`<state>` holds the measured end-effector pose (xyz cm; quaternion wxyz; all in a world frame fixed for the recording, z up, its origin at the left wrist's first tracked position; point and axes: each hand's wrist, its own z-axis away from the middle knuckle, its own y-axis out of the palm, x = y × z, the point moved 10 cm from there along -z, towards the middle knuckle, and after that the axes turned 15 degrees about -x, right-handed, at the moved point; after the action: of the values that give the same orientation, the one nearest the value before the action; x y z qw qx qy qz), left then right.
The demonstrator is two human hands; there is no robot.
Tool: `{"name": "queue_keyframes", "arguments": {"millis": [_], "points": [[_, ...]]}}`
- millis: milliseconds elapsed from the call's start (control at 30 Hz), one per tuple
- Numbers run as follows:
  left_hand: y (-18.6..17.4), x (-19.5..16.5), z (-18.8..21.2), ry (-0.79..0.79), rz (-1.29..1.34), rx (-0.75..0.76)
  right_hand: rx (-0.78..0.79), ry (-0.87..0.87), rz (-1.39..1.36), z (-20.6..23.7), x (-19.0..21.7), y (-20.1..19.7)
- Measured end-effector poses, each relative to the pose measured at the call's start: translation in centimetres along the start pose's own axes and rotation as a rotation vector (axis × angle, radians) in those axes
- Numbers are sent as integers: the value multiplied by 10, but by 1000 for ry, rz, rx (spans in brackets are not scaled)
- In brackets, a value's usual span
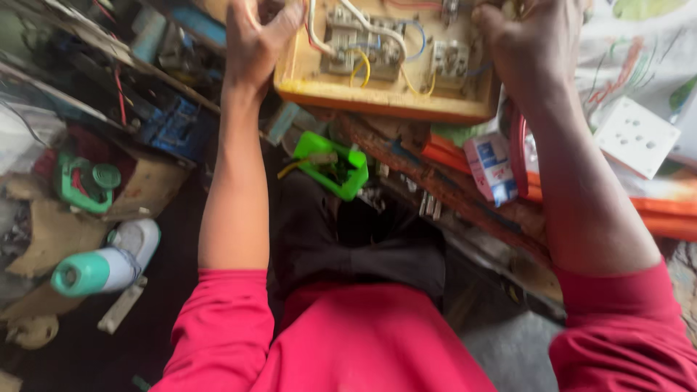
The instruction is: The person sits on the floor at a low workbench and repairs a wooden switchboard box containing electrical sockets and wiring. They use a screwdriver to loosen and tighten screws on socket plates, reposition wires inside the box, and handle pliers while adjusting the board components.
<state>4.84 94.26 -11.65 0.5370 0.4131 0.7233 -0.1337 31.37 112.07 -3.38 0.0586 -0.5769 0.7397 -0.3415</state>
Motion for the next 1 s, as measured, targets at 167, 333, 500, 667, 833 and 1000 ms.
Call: {"name": "queue_keyframes", "arguments": {"millis": [167, 333, 500, 667, 833, 1000], "points": [[3, -16, -1, 47, 81, -53, 3, 56, 51, 5, -6, -1], [-4, -6, -4, 91, 354, -190, -315, -206, 124, 8, 24, -36], [-2, 44, -13, -142, 408, -260, -368, -268, 85, 6, 26, -53], [9, 25, -6, 76, 148, -281, -338, -273, 119, -2, 29, -46], [21, 9, 1, 63, 121, -297, -311, -102, 47, -3, 3, -42], [29, 3, -5, 59, 120, -252, -314, -37, 39, -3, -22, -36]]}}
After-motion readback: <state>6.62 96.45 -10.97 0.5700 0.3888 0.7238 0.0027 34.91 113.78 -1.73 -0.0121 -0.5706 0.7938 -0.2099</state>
